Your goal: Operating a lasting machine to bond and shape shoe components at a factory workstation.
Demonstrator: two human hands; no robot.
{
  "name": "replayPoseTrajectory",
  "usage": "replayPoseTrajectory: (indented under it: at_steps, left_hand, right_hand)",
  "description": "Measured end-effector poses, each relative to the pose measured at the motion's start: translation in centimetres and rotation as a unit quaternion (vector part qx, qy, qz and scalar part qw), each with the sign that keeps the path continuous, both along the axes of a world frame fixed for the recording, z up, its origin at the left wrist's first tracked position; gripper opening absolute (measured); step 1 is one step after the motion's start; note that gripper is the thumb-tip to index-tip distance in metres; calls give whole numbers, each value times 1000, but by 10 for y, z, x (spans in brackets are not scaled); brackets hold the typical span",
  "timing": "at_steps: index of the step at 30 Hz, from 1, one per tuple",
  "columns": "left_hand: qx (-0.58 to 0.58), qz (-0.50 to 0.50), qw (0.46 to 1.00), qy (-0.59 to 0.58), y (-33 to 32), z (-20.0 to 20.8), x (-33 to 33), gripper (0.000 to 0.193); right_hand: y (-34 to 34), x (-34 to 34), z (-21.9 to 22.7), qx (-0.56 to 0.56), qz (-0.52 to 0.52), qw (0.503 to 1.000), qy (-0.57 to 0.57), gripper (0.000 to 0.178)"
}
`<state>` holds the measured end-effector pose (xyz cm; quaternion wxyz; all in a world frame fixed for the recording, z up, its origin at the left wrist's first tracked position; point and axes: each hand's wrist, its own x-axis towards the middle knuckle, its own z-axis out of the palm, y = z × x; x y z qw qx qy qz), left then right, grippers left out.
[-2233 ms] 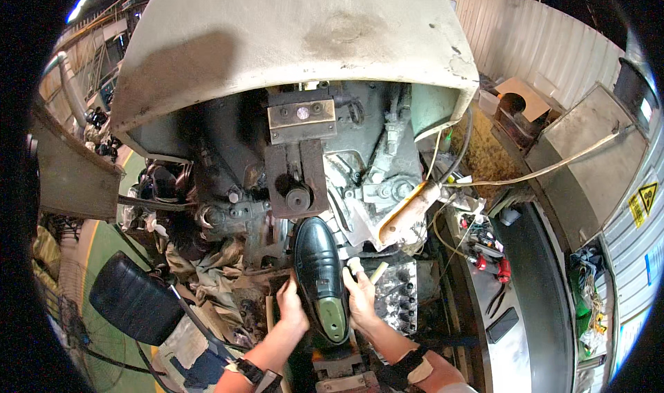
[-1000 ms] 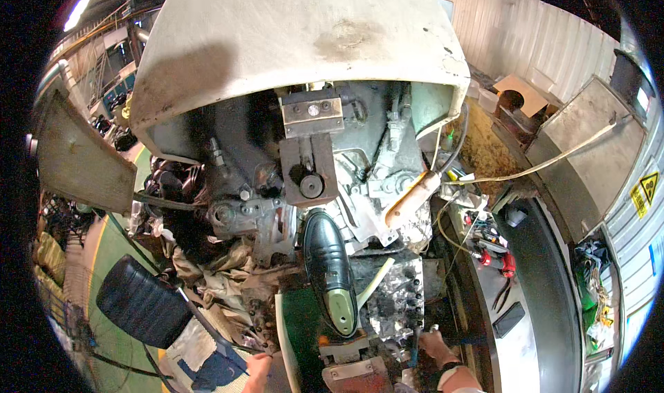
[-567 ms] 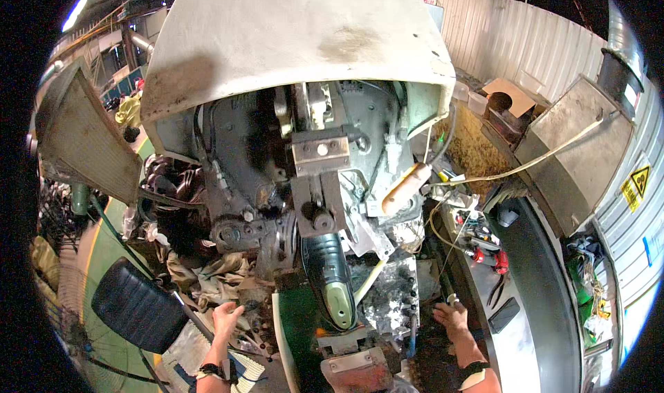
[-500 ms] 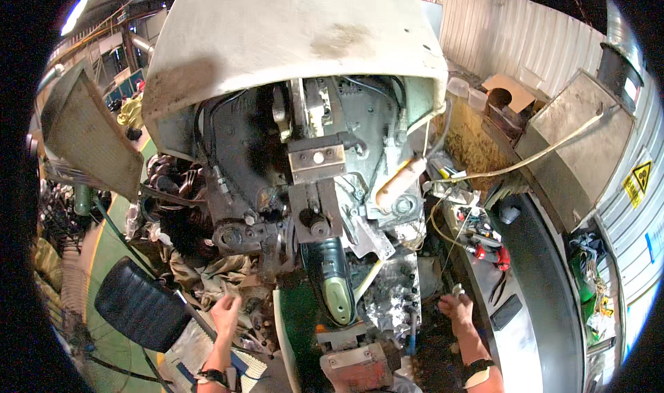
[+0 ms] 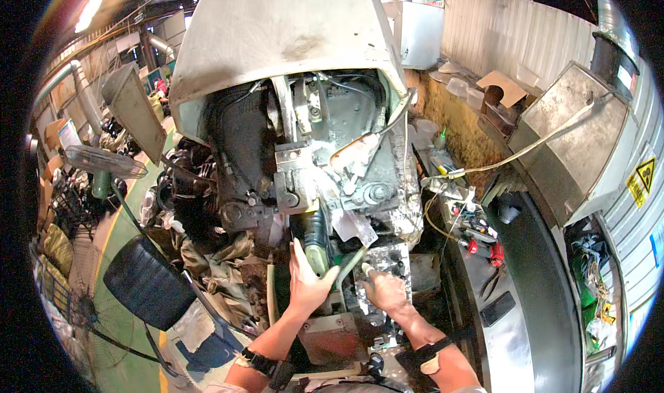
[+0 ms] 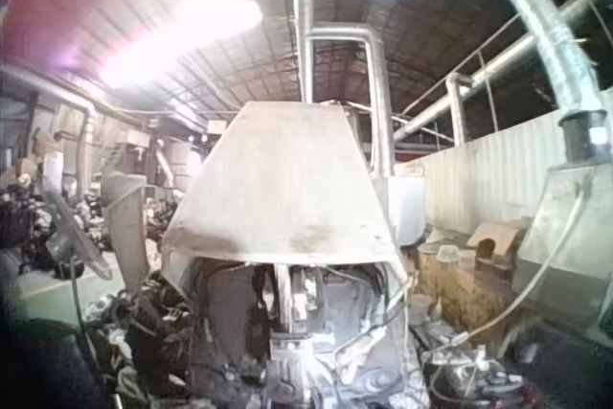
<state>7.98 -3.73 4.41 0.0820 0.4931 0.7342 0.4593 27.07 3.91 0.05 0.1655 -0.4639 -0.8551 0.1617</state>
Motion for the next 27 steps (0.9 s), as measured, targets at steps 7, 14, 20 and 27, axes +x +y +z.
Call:
replayPoseTrajectory:
  at_steps: [7, 14, 20, 27]
  left_hand:
    - [123, 108, 985, 57, 14, 16, -3, 58]
    - [64, 182, 976, 104, 34, 46, -11, 35]
    - [46, 224, 967, 108, 41, 44, -10, 31]
    - [117, 131, 975, 138, 22, 42, -16, 32]
  right_hand:
    - [6, 4, -5, -29, -32, 998, 37, 39]
    - [9, 2, -12, -17, -38, 997, 65, 32]
    - [9, 2, -9, -9, -36, 995, 93, 27]
    - [12, 1, -11, 4, -14, 994, 110, 22]
